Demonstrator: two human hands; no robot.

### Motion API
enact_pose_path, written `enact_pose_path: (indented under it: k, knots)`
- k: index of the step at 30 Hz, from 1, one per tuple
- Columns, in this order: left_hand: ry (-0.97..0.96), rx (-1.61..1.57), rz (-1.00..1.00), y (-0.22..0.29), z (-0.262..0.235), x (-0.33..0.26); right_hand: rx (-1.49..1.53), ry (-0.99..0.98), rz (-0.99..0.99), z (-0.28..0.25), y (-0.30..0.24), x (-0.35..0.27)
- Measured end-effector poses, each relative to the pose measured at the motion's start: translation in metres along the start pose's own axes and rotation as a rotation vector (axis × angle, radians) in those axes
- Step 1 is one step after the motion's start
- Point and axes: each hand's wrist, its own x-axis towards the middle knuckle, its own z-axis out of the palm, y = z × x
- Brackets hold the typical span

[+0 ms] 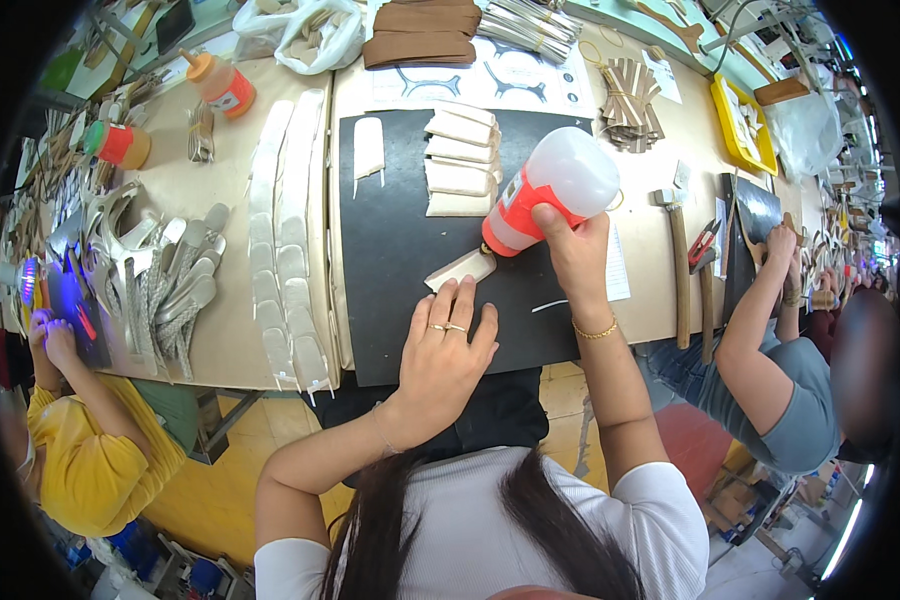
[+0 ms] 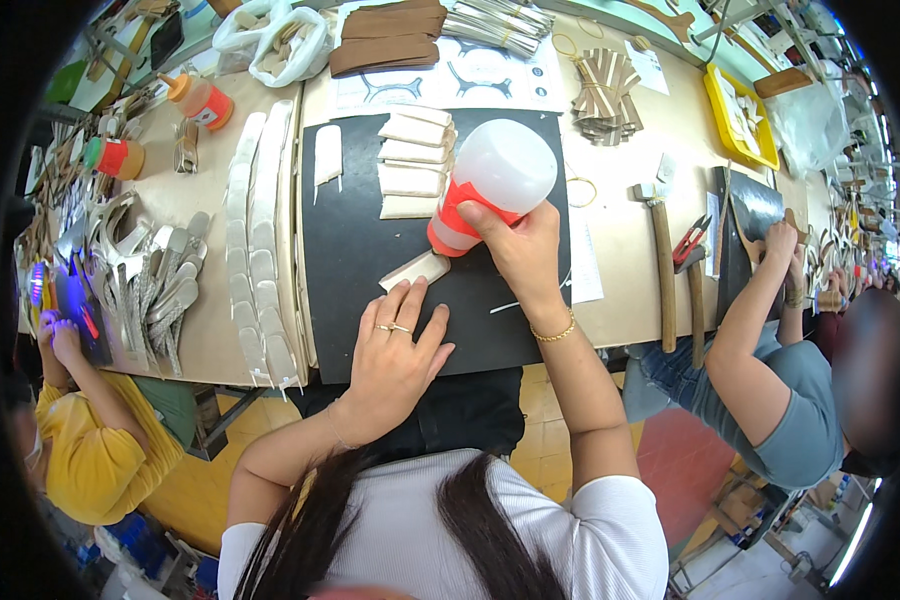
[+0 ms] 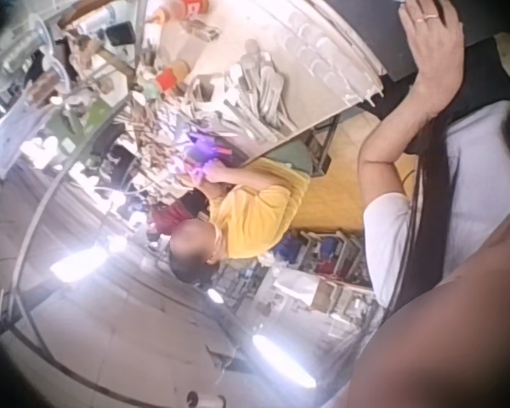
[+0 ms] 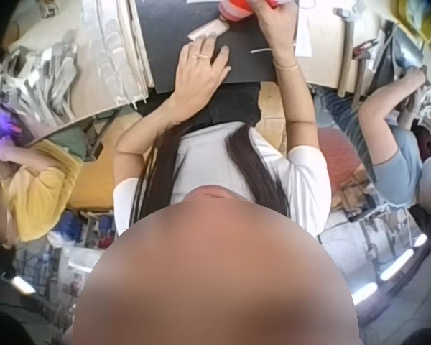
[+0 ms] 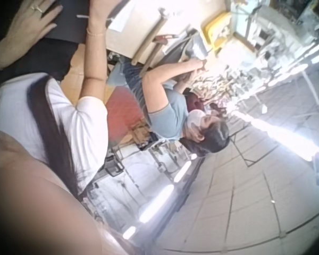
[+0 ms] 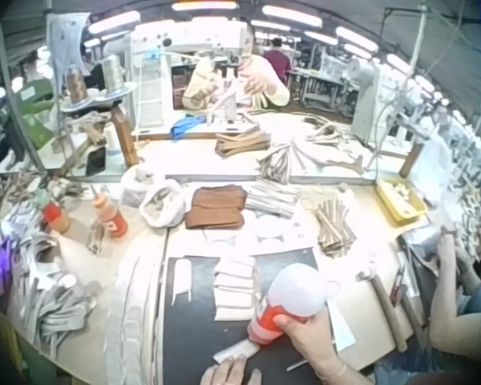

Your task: The person repeatedly applies glue from a red squeeze bottle onto small rectangular craft pieces on a black mat, then stacks them. The person handles the pieces one at a time and places them in a growing pile on the table.

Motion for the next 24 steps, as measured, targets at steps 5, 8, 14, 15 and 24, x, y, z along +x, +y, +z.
enact_pose_path:
  k: [5, 8, 14, 15, 24]
  knots:
    - [0.020, 0.088, 0.002, 0.005, 0.008, -0.003, -0.018, -0.047, 0.014, 0.013, -0.003, 0.001]
    - [0.031, 0.112, -0.002, 0.008, 0.010, -0.003, 0.016, -0.098, 0.075, 0.030, -0.004, -0.001]
    - [0.032, 0.085, 0.014, 0.009, 0.006, -0.002, -0.063, -0.227, 0.039, 0.053, -0.006, -0.005]
    - [0.023, 0.079, 0.018, 0.008, 0.005, -0.002, -0.060, -0.242, 0.012, 0.054, -0.006, -0.006]
    - [-0.025, 0.114, -0.002, 0.008, 0.002, -0.001, -0.016, 0.025, -0.016, 0.006, -0.004, 0.002]
